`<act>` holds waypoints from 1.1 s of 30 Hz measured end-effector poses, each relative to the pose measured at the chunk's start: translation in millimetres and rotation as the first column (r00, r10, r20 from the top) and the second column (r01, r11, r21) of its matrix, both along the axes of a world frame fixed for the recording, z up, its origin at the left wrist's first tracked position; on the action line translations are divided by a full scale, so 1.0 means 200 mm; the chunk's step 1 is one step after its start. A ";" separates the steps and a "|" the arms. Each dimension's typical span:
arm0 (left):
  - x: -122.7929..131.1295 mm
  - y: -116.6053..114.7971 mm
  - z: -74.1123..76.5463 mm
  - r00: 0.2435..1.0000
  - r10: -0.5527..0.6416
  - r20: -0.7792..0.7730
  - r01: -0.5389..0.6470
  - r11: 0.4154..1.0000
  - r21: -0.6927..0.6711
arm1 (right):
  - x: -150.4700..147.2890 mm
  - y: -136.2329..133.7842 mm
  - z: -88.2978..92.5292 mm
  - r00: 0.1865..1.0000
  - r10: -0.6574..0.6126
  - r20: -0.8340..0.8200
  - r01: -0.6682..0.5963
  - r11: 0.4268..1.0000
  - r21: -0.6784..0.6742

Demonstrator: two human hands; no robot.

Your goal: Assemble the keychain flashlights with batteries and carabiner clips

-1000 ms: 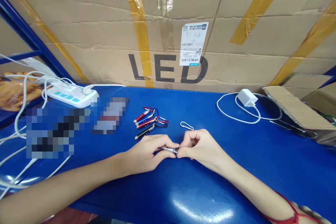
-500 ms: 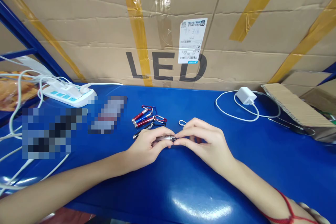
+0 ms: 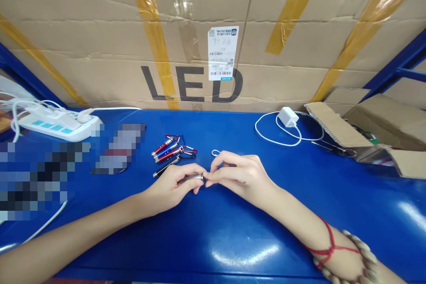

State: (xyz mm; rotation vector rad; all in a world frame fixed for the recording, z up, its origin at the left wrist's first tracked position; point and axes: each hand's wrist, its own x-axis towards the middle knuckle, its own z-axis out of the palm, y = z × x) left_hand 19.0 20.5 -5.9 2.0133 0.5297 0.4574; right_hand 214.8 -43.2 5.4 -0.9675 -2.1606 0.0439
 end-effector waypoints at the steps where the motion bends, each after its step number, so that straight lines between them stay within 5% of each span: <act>1: 0.00 0.00 0.00 1.000 -0.010 -0.002 0.010 1.000 -0.013 | 0.00 0.00 0.00 1.000 0.022 -0.015 -0.022 0.999 -0.025; 6: 0.00 0.00 0.01 0.998 -0.045 -0.032 0.044 0.998 -0.033 | 0.01 0.00 0.00 0.996 0.086 -0.035 -0.089 0.991 -0.099; 16: -0.03 0.01 0.03 0.989 -0.132 -0.068 0.138 0.987 0.087 | 0.01 0.00 -0.03 1.000 0.024 -0.012 -0.025 0.996 -0.085; 33: -0.03 -0.01 -0.02 0.996 -0.039 0.078 0.003 0.910 0.414 | -0.06 -0.01 -0.04 0.985 -0.056 -0.163 0.031 0.988 -0.150</act>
